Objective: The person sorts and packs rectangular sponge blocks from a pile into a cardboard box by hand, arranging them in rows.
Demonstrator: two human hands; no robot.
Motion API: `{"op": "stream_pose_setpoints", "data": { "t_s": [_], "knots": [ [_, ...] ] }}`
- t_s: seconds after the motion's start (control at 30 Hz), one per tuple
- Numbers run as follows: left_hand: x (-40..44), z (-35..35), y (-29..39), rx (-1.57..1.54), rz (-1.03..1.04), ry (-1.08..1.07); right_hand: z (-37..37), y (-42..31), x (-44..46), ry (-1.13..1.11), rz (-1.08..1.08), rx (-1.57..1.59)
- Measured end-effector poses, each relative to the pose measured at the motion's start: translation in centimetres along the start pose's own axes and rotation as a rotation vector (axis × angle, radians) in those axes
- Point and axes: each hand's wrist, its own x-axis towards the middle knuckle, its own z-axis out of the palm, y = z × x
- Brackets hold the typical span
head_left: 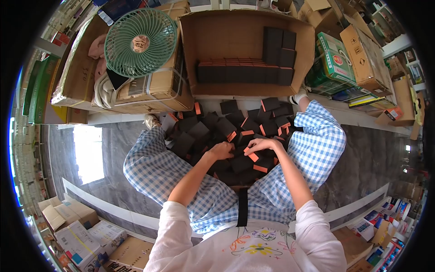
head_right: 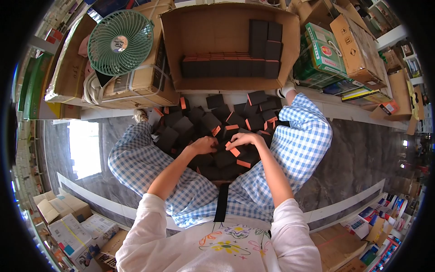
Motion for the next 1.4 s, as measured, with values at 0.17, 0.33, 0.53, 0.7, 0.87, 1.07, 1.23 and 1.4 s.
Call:
{"op": "stream_pose_setpoints", "data": {
  "t_s": [0.17,0.33,0.53,0.7,0.87,1.07,1.23,1.4],
  "knots": [
    [-2.1,-4.5,1.0,-0.131,0.042,0.235,-1.0,-0.3,-1.5,0.126,-0.265,0.465],
    [-4.9,-9.1,3.0,-0.298,-0.028,0.490,-2.1,-1.0,-2.6,0.182,-0.524,0.857],
    [-5.9,-12.1,4.8,-0.873,0.011,0.704,-1.7,-1.6,-2.4,0.041,-0.726,1.461],
    [-4.9,-11.4,5.9,-1.397,-0.039,0.612,-1.2,-1.7,-0.5,0.135,-0.800,1.564],
    [-3.5,-10.0,6.4,-1.483,-0.082,0.492,-0.5,-3.1,-1.3,0.267,-0.794,1.466],
    [-3.8,-9.0,7.3,-1.418,-0.057,0.292,-0.8,-5.2,-2.9,0.604,-0.746,1.074],
    [-2.7,-7.1,6.5,-1.201,0.085,0.448,-0.4,-6.8,-3.6,0.787,-0.816,0.787],
    [-2.9,-7.5,6.3,-1.082,0.036,0.518,0.4,-6.9,-3.2,0.786,-0.833,0.772]
  ]
}}
